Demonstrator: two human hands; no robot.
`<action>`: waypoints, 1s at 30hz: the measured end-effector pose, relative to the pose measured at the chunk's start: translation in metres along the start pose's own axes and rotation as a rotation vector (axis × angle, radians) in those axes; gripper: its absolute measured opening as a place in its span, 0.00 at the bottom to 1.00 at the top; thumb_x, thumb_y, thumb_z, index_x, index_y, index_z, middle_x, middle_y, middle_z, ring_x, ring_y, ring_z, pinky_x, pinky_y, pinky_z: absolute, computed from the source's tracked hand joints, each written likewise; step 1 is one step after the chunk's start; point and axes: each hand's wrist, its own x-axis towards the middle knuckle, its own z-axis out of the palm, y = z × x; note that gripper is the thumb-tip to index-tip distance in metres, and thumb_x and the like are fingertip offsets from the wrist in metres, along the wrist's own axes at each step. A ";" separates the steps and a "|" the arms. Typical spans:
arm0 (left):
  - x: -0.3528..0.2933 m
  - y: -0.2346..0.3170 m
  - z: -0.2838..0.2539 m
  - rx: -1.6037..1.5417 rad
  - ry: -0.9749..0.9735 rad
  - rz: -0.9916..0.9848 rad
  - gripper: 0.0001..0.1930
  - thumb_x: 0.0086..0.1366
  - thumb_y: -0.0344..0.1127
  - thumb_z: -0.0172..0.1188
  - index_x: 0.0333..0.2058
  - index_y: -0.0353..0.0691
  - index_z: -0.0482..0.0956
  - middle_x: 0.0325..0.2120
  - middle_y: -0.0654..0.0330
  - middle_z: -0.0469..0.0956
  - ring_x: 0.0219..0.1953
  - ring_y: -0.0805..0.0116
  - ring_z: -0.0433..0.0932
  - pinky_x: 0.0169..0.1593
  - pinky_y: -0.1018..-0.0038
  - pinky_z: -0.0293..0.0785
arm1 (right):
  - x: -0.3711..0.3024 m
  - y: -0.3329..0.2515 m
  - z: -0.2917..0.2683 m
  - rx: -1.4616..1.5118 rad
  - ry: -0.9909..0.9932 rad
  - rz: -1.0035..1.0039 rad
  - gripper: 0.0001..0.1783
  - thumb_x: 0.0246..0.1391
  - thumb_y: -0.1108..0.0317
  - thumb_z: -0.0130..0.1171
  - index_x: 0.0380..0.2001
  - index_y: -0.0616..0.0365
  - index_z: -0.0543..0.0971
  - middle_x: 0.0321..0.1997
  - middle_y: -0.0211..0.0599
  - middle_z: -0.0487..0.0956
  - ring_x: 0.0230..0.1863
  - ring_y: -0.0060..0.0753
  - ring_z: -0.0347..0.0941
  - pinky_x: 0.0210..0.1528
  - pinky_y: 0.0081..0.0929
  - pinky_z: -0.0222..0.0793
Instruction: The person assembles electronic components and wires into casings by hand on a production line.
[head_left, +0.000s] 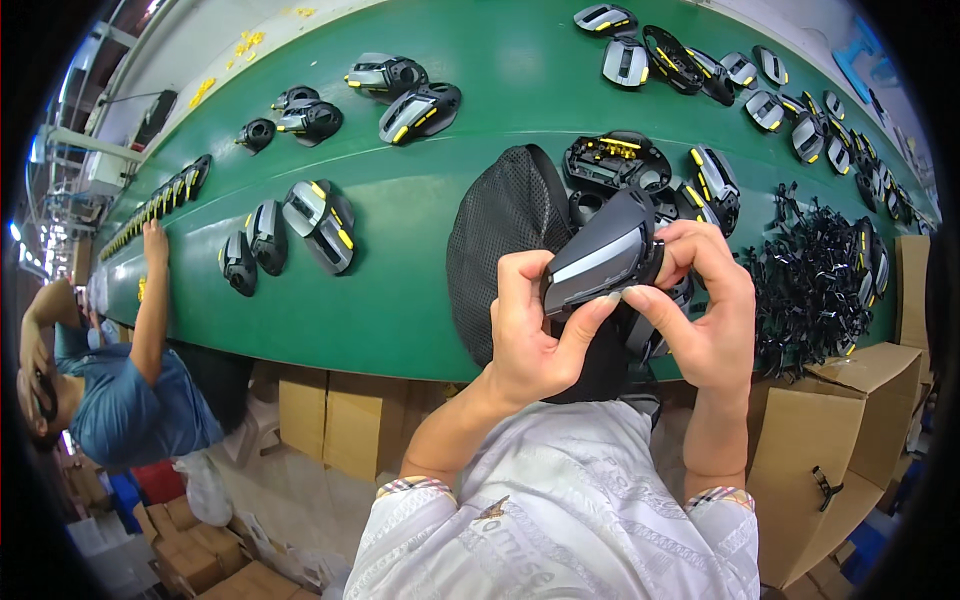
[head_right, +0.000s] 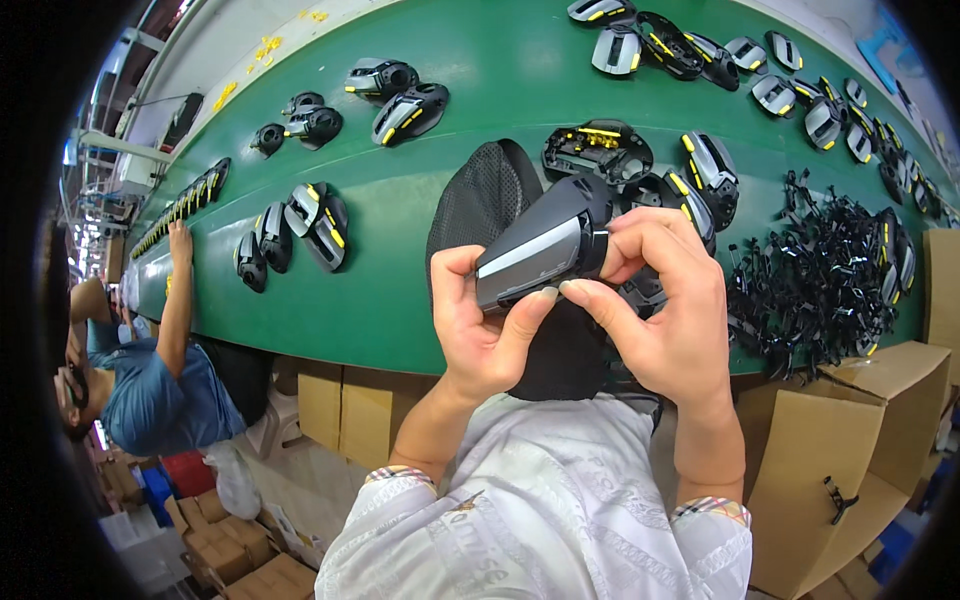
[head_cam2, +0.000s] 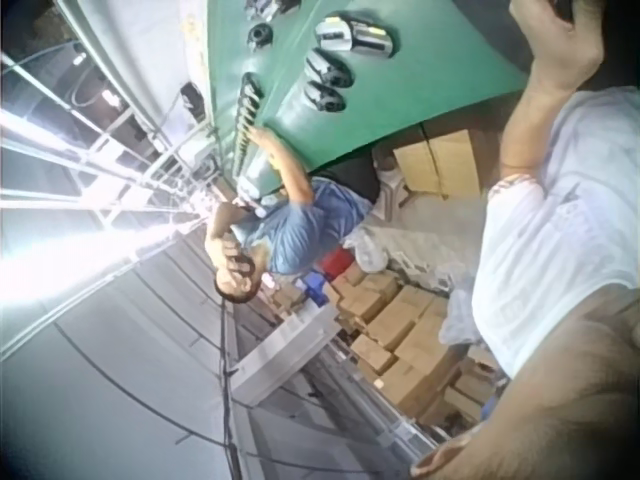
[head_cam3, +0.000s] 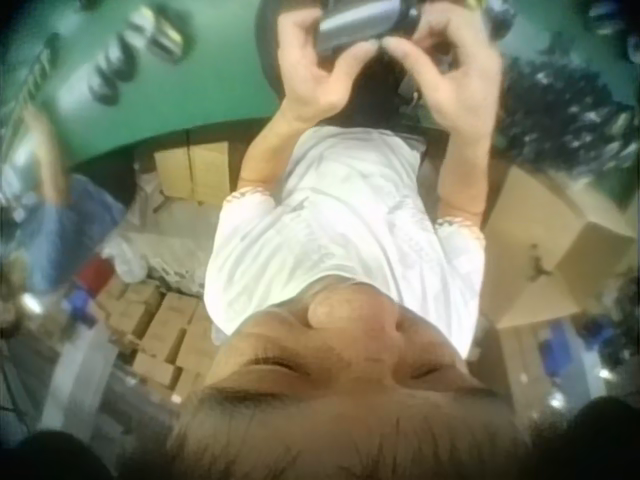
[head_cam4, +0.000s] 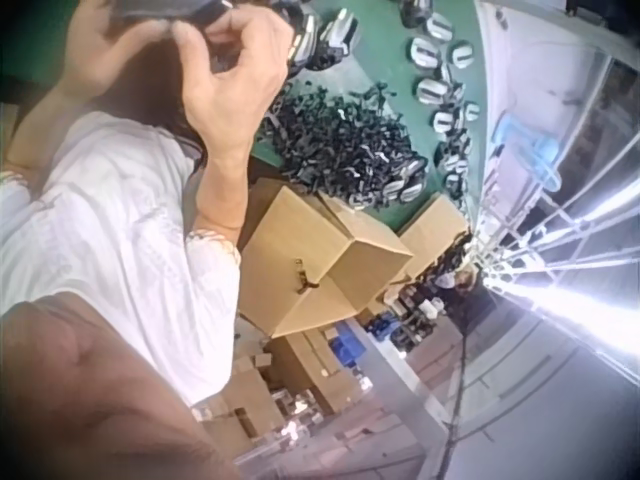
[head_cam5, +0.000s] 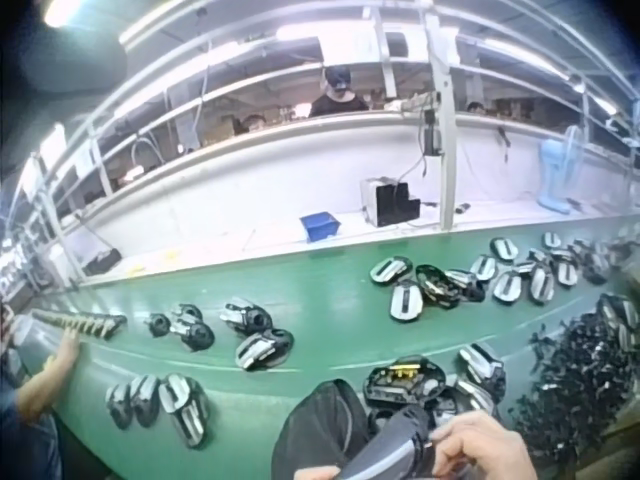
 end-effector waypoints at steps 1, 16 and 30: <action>0.000 0.001 0.000 0.000 -0.005 0.002 0.20 0.57 0.28 0.62 0.40 0.31 0.59 0.30 0.55 0.74 0.33 0.76 0.73 0.35 0.81 0.71 | 0.000 -0.001 -0.001 -0.026 0.013 -0.038 0.15 0.34 0.71 0.68 0.21 0.62 0.71 0.26 0.36 0.72 0.25 0.28 0.68 0.33 0.23 0.65; 0.000 0.007 0.000 0.094 -0.033 0.158 0.20 0.54 0.24 0.62 0.39 0.31 0.59 0.29 0.54 0.74 0.32 0.75 0.74 0.36 0.80 0.72 | 0.001 -0.007 -0.005 -0.192 -0.027 -0.085 0.16 0.31 0.67 0.70 0.19 0.60 0.72 0.19 0.34 0.71 0.27 0.35 0.67 0.32 0.28 0.62; 0.007 0.011 -0.003 -0.479 -0.013 -0.278 0.20 0.57 0.25 0.60 0.41 0.36 0.57 0.34 0.56 0.73 0.33 0.78 0.74 0.36 0.82 0.74 | -0.002 0.007 0.000 0.480 -0.047 0.201 0.42 0.30 0.69 0.73 0.53 0.63 0.65 0.47 0.35 0.70 0.50 0.26 0.67 0.50 0.23 0.64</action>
